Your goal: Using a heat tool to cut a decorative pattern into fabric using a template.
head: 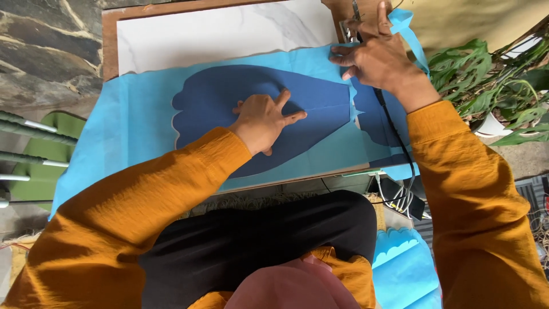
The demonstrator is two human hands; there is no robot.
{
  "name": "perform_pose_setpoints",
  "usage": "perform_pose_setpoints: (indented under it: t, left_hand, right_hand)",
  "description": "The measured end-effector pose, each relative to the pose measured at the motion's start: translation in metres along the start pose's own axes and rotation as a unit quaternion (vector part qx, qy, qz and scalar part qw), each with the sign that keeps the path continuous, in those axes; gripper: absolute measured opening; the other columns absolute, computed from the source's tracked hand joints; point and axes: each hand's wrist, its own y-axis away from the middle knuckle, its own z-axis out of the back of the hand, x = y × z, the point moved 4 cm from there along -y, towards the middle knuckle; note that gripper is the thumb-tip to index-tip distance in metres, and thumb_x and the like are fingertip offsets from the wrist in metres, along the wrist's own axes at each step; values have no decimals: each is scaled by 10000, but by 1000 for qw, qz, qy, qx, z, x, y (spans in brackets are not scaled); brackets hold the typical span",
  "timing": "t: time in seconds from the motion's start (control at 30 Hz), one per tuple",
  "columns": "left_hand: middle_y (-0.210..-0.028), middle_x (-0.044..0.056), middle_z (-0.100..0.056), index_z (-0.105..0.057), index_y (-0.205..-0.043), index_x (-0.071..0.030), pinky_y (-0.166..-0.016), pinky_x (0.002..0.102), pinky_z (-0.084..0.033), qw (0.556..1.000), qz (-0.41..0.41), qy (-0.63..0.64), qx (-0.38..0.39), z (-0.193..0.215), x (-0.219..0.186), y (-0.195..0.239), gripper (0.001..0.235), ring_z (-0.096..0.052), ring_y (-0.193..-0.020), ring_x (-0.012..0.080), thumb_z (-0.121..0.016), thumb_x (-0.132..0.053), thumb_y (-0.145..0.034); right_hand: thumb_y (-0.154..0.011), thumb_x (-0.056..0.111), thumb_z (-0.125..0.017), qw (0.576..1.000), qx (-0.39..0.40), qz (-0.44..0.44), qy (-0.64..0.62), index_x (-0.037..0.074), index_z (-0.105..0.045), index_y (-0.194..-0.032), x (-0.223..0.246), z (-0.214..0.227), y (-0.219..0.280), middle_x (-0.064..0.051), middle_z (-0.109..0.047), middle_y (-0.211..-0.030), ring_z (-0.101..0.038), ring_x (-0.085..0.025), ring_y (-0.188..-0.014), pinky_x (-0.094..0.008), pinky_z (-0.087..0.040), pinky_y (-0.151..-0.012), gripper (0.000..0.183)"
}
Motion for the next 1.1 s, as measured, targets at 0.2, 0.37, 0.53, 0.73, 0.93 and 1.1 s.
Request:
perform_pose_setpoints:
  t: [0.2,0.37,0.53,0.73,0.93,1.1]
  left_hand:
    - [-1320,114,-134,193,-1347,-462,-682,462,-564,1000,14,-22,-16,13,-9,-16,1329,-585,-753,249,-868,-406,-549]
    - [-1280,113,-163,149,-1357,-483,-698,469,-556,1000,20,-15,1,16,-10,-21,1257,-569,-819,252,-838,-280,-606]
    - [-1295,107,-154,162,-1350,-486,-703,462,-557,999,28,-23,-1,14,-11,-26,1370,-584,-770,242,-907,-346,-505]
    - [-1311,108,-144,158,-1352,-479,-706,456,-554,1000,27,-10,-2,13,-12,-26,1406,-587,-788,241,-927,-308,-474]
    - [-1446,84,181,139,-1357,-458,-701,402,-567,999,6,-16,27,21,-9,-17,1339,-591,-678,184,-899,-376,-516]
    - [-1451,96,237,179,-1362,-418,-678,347,-573,998,-15,-50,38,19,-10,-18,1336,-604,-753,191,-868,-472,-534]
  right_hand:
    - [-745,461,-545,998,44,-7,-33,374,-537,-1222,0,-2,-2,129,-492,-1327,-254,-264,-1376,-537,165,-1077,484]
    - [-692,492,-580,998,49,8,44,397,-557,-1169,4,15,-5,123,-578,-1168,-261,-172,-1359,-457,-153,-1061,486]
    - [-739,394,-562,995,91,18,46,428,-526,-1172,1,13,-9,187,-513,-1240,-201,-157,-1376,-473,-216,-1017,436]
    - [-748,402,-561,994,103,31,36,408,-531,-1171,2,13,-15,172,-557,-1153,-267,-202,-1353,-508,-23,-1046,424]
    - [-715,432,-644,999,-14,-16,-47,308,-659,-975,10,38,-13,55,-566,-1084,-401,-180,-1175,-427,-339,-717,288]
    - [-789,524,-554,999,-20,0,36,404,-626,-1091,8,15,-9,129,-627,-1038,-395,-161,-1280,-485,46,-1133,333]
